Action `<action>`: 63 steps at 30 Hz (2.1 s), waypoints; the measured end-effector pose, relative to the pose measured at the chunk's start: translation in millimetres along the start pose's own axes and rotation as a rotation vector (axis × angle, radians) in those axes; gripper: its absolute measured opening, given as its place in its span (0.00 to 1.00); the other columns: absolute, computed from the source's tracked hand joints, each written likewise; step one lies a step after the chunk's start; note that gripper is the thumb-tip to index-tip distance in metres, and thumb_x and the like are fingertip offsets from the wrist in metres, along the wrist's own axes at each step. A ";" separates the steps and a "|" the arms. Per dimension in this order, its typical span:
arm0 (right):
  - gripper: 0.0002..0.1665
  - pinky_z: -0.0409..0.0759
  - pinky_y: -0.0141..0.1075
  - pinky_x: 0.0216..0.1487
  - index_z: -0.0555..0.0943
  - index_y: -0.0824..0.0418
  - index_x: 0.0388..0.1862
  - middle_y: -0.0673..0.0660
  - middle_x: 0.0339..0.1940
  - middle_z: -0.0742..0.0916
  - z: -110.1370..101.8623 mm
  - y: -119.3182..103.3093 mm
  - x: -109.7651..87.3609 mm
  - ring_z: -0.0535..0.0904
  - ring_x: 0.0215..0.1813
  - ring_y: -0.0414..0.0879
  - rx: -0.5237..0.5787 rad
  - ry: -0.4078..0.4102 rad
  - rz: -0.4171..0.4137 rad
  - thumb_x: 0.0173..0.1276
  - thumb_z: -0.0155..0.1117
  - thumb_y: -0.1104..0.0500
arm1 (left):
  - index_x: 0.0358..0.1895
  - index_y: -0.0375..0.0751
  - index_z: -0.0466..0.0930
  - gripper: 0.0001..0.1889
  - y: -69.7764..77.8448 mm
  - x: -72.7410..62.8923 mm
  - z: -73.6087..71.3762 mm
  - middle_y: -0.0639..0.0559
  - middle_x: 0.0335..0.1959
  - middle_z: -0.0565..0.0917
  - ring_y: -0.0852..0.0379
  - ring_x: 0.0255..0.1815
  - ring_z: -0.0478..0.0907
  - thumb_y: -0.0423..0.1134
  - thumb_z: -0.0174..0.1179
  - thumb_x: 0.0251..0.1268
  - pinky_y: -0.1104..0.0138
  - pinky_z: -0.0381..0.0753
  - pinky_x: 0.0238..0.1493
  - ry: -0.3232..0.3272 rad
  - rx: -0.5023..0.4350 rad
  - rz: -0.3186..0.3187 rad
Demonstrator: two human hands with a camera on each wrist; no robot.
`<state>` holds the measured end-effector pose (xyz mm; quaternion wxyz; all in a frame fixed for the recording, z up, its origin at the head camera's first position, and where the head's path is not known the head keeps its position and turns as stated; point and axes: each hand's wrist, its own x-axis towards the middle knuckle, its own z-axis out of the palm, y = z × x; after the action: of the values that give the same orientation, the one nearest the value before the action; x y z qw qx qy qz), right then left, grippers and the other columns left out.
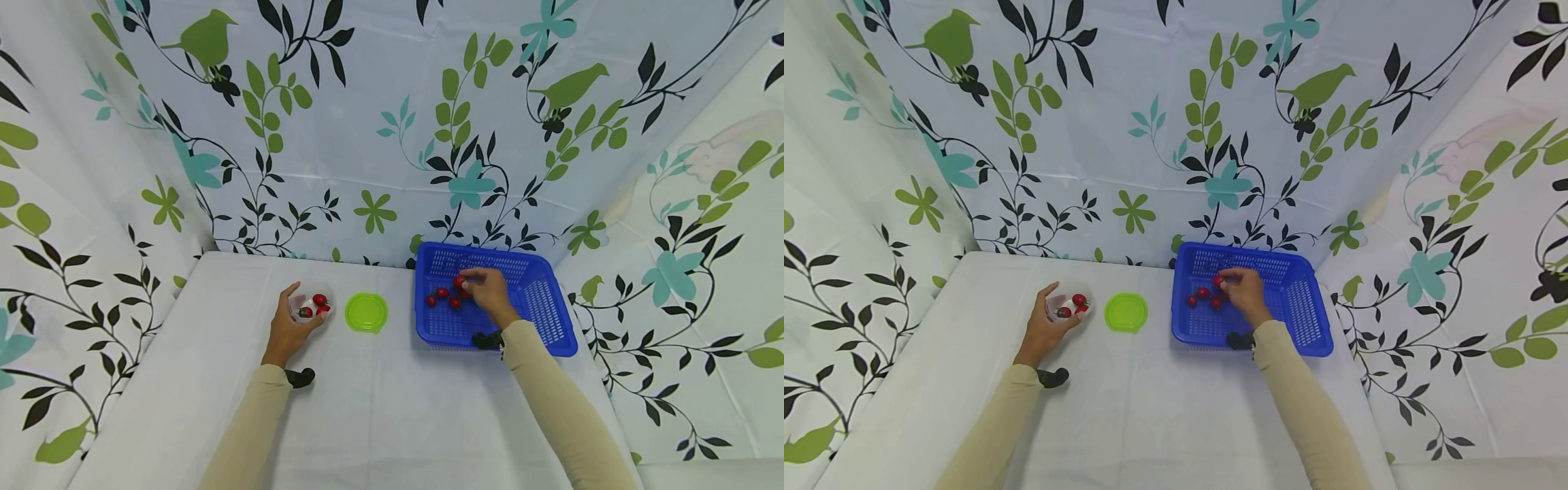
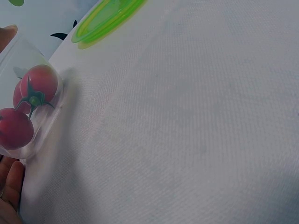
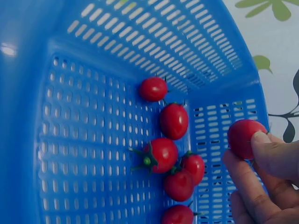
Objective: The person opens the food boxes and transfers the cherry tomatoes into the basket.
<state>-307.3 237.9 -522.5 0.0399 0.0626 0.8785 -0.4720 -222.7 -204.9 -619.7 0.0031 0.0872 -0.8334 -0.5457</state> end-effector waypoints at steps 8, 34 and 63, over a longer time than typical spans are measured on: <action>0.19 0.75 0.57 0.76 0.85 0.66 0.64 0.67 0.72 0.82 -11.8 8.1 2.3 0.74 0.76 0.62 -0.011 -0.078 0.023 0.76 0.64 0.69 | 0.86 0.70 0.45 0.54 -1.8 0.5 0.6 0.41 0.82 0.65 0.34 0.85 0.58 0.54 0.76 0.65 0.34 0.60 0.82 0.000 0.003 0.003; 0.17 0.75 0.57 0.76 0.88 0.68 0.57 0.69 0.66 0.85 -16.2 21.4 26.7 0.80 0.65 0.61 -0.110 -0.190 0.143 0.72 0.66 0.74 | 0.86 0.68 0.46 0.54 2.6 -0.5 -1.3 0.40 0.82 0.67 0.34 0.84 0.59 0.54 0.76 0.65 0.34 0.60 0.82 -0.001 -0.013 0.015; 0.18 0.82 0.53 0.70 0.90 0.68 0.53 0.68 0.59 0.88 -9.1 22.1 22.3 0.85 0.59 0.58 -0.210 -0.171 0.154 0.66 0.67 0.77 | 0.86 0.67 0.46 0.54 1.1 -0.5 -1.4 0.40 0.83 0.65 0.34 0.84 0.59 0.54 0.76 0.65 0.34 0.60 0.82 -0.004 -0.030 0.010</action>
<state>-326.2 259.2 -538.5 0.1568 0.0848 0.9090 -0.3767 -222.2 -205.7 -618.0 0.0055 0.0821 -0.8256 -0.5582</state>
